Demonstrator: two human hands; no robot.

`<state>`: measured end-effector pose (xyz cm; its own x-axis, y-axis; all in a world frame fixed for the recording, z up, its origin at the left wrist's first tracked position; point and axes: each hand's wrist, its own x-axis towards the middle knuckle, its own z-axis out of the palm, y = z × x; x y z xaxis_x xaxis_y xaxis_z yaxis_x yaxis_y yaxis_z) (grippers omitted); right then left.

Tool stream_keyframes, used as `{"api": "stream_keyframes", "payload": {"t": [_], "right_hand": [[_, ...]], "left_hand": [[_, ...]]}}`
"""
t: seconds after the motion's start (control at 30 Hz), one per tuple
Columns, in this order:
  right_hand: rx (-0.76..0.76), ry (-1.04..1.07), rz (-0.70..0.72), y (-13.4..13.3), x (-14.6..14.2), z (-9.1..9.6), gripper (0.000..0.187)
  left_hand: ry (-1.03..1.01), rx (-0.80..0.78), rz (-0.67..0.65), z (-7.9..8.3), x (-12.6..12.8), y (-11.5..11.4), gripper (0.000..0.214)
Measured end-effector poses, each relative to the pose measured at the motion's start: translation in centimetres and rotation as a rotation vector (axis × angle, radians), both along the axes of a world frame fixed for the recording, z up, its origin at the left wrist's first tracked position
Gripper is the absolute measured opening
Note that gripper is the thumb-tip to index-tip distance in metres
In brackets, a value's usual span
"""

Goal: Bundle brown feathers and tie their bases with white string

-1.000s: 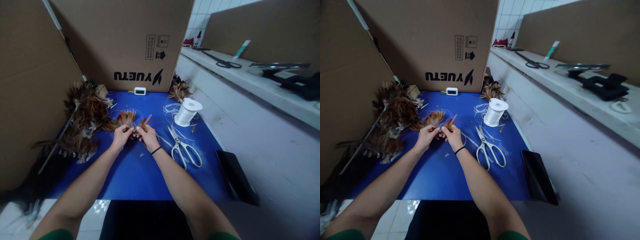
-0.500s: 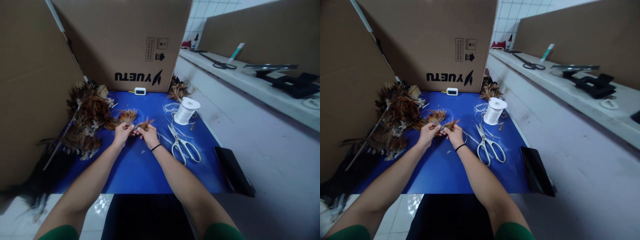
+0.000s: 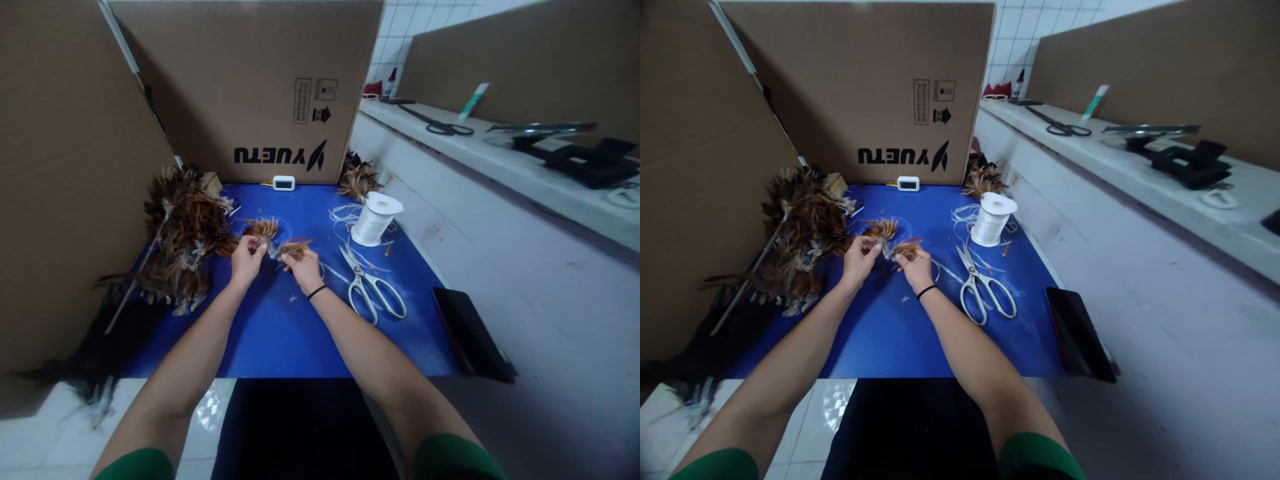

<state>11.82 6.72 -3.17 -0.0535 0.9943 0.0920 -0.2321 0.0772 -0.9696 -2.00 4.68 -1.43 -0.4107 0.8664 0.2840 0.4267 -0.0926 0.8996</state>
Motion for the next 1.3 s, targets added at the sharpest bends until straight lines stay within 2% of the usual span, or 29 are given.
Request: {"api": "stream_keyframes", "payload": {"t": [0.1, 0.17, 0.23, 0.43, 0.6, 0.77, 0.87, 1.07, 1.3], "right_hand": [[0.018, -0.009, 0.008, 0.0, 0.1, 0.0, 0.027], [0.025, -0.014, 0.017, 0.1, 0.2, 0.1, 0.026], [0.030, -0.015, 0.027, 0.1, 0.2, 0.1, 0.027], [0.055, -0.009, 0.033, 0.1, 0.2, 0.1, 0.027], [0.047, -0.029, 0.024, 0.2, 0.4, 0.1, 0.027], [0.035, -0.096, -0.009, 0.6, 0.4, -0.4, 0.020], [0.015, -0.106, -0.019, 0.7, 0.2, -0.6, 0.018], [0.022, -0.095, -0.025, 0.5, 0.2, -0.5, 0.025], [0.010, -0.064, -0.038, 0.4, 0.3, -0.3, 0.025]], "left_hand": [[0.226, 0.113, -0.133, 0.7, 0.0, -0.2, 0.016], [0.268, 0.098, -0.219, 1.0, 0.2, -0.3, 0.015], [0.227, 0.073, -0.254, 0.9, 0.6, -0.3, 0.011], [-0.050, -0.038, -0.179, -0.2, 1.0, -0.1, 0.012], [-0.076, -0.092, -0.210, -0.4, 1.3, -0.3, 0.016], [-0.066, -0.093, -0.229, -0.5, 1.4, -0.3, 0.016], [-0.150, -0.129, -0.216, -0.5, 1.4, -0.3, 0.018], [-0.377, -0.150, -0.195, -0.5, 1.2, 0.0, 0.023], [-0.485, -0.145, -0.166, -0.2, 1.1, 0.1, 0.024]]}}
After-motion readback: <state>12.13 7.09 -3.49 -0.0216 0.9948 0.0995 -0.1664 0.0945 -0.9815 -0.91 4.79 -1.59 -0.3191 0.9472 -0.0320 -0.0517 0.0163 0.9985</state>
